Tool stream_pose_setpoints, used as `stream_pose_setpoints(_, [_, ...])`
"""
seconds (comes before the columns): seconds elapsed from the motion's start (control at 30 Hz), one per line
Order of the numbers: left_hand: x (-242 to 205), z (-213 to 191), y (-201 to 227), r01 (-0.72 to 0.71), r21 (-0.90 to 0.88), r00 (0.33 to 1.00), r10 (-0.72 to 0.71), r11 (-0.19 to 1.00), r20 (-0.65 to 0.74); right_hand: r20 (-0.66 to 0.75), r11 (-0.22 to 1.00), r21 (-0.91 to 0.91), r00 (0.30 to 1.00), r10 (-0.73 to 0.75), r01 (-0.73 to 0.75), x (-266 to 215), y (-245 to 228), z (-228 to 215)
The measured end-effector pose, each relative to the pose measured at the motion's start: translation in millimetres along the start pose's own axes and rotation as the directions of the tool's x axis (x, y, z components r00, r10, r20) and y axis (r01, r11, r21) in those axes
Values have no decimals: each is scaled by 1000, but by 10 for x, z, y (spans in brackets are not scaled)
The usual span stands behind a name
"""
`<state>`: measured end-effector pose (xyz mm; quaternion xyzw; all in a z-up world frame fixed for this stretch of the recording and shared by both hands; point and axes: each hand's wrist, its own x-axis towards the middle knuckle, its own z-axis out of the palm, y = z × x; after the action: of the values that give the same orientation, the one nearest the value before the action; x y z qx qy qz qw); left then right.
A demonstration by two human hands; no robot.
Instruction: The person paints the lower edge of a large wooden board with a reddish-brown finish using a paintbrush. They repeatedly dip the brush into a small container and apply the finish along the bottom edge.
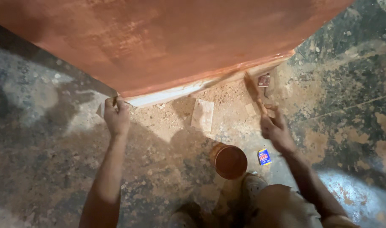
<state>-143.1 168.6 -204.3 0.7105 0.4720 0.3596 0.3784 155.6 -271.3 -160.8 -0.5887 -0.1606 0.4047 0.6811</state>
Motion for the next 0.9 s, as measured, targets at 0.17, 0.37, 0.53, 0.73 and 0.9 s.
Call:
stream_pose_setpoints(0.17, [-494,374,-102,-114,290,985,71,950,154,712,607,-469,681,-170,642,-403,-1066,230])
stream_pose_setpoints(0.37, [-1279,666,50,-2,301,417,-273,954,867,369,127,-906,606,705,405,-491,-1230,588])
stream_pose_setpoints(0.53, [-1587,937,379,-182,150,204,-112,972,973,440,6,-837,668,600,547,-527,-611,765])
stream_pose_setpoints(0.73, [-1489,705,1067,354,257,140,-323,899,936,476,44,-820,636,608,571,-510,-447,729])
stream_pose_setpoints(0.9, [-813,281,1302,92,177,662,-193,980,725,198,108,-976,562,803,191,-399,-1309,143])
